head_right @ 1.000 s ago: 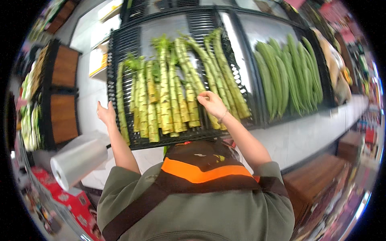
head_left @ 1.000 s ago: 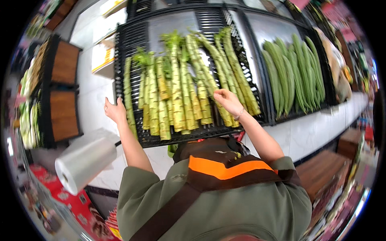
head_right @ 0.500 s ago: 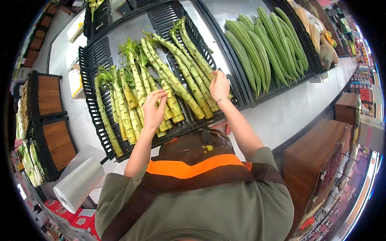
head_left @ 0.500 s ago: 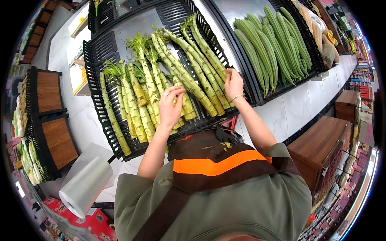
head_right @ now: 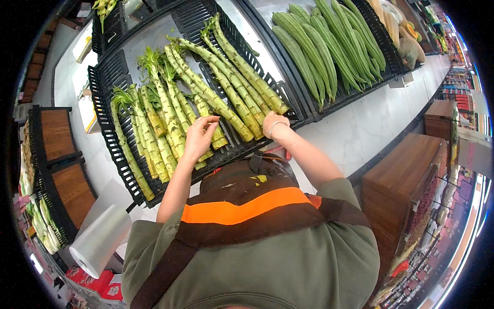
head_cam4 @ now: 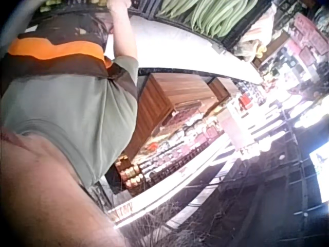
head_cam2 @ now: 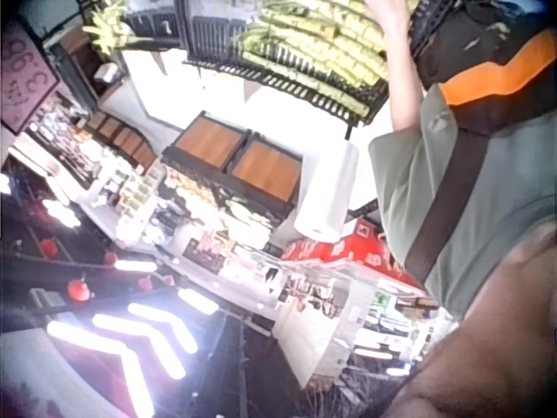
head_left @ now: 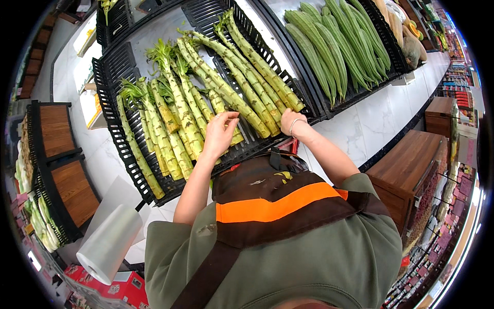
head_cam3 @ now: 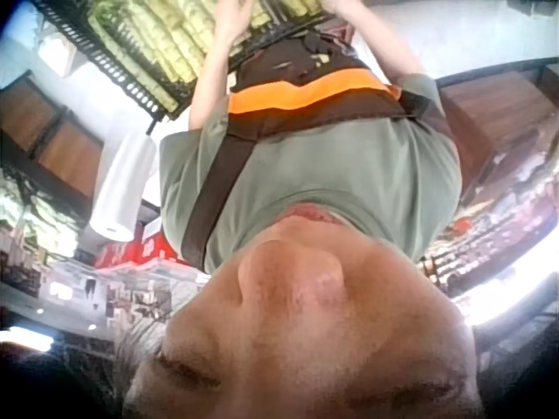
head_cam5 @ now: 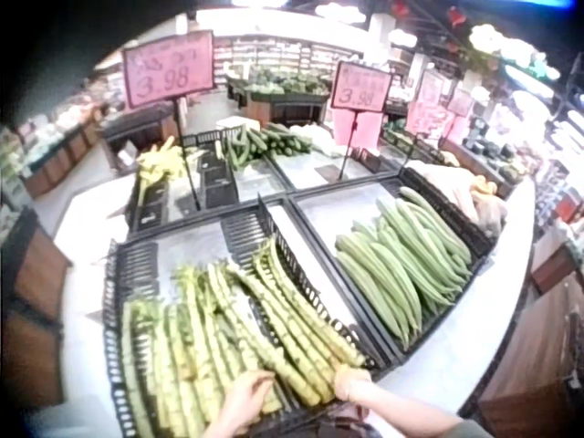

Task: The person stands in a grocery store aisle and peels the outer layers of long green vegetables using a small knife. They handle the vegetables one by one, removing the tough outer skin and placing the trimmed pieces back into the display bin.

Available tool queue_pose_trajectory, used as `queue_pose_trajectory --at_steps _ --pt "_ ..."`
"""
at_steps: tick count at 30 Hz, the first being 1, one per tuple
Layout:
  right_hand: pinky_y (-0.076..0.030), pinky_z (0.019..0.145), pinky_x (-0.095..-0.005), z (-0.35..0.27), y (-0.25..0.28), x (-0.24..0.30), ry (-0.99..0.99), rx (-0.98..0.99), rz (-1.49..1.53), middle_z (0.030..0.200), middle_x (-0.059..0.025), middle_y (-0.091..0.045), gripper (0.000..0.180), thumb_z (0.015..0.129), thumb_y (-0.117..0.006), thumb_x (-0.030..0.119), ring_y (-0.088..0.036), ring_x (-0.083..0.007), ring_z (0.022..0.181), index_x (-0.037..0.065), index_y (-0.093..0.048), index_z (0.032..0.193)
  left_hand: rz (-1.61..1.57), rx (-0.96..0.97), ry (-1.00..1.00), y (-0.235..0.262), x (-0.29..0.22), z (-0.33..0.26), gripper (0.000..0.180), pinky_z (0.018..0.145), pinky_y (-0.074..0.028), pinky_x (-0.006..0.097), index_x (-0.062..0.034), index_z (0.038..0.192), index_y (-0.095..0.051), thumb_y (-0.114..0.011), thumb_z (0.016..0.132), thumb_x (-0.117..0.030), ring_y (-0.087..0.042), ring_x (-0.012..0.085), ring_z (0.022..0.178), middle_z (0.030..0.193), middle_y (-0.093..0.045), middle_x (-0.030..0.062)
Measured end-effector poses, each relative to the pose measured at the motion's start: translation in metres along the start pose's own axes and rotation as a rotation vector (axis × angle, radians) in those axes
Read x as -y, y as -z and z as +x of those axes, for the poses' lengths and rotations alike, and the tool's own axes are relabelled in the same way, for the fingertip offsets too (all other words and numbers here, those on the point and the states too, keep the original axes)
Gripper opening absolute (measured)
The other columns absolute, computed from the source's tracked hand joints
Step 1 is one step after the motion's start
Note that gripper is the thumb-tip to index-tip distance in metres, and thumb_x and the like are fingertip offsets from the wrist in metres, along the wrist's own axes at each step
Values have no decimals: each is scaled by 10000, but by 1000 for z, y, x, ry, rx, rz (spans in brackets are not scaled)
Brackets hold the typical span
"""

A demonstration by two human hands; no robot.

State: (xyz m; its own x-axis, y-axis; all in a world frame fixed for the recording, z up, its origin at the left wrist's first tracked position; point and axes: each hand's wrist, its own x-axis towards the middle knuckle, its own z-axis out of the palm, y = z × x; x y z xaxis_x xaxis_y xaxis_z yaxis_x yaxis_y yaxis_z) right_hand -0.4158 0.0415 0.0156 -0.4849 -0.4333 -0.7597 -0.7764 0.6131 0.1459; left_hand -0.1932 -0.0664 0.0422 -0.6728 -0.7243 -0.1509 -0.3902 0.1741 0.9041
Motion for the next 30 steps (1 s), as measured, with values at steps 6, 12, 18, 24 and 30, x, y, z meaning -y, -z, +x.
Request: queue_pose_trajectory --at_steps 6,12,18,24,30 --pt "-513 865 -410 8 -25 -5 -46 -210 329 1106 -291 -596 459 796 -636 164 -613 -381 1044 -60 -404 1122 -48 30 42 -6 5 -6 212 698 -497 282 -30 1069 -653 -603 908 -158 -624 135 803 948 -674 76" --pt "-523 824 -425 -9 -11 -16 35 -248 291 994 -243 -661 545 707 -706 361 -650 -357 947 -61 -610 1039 -74 64 90 -11 2 -8 232 736 -504 307 -19 1068 -646 -597 907 -179 -637 177 830 966 -667 98" --pt "-501 603 -284 -30 20 -48 344 13 996 813 -89 -685 336 770 -665 327 -624 -173 637 8 -696 870 -167 98 157 -8 -3 -6 254 740 -495 268 -31 1123 -628 -573 935 -193 -625 121 853 986 -674 56" --pt "-367 527 -222 -86 72 -41 552 608 1851 739 -10 -556 237 867 -592 348 -449 -91 551 112 -582 874 -597 191 286 -6 -31 21 355 813 -505 288 2 1233 -528 -498 984 -249 -610 159 974 1156 -615 99" --pt "-366 518 -217 -117 120 -12 678 718 1877 677 22 -495 249 900 -559 395 -430 -80 542 160 -553 818 -1152 321 253 -1 -84 80 564 897 -483 363 30 1272 -445 -327 1005 -452 -583 227 1042 1184 -568 141"
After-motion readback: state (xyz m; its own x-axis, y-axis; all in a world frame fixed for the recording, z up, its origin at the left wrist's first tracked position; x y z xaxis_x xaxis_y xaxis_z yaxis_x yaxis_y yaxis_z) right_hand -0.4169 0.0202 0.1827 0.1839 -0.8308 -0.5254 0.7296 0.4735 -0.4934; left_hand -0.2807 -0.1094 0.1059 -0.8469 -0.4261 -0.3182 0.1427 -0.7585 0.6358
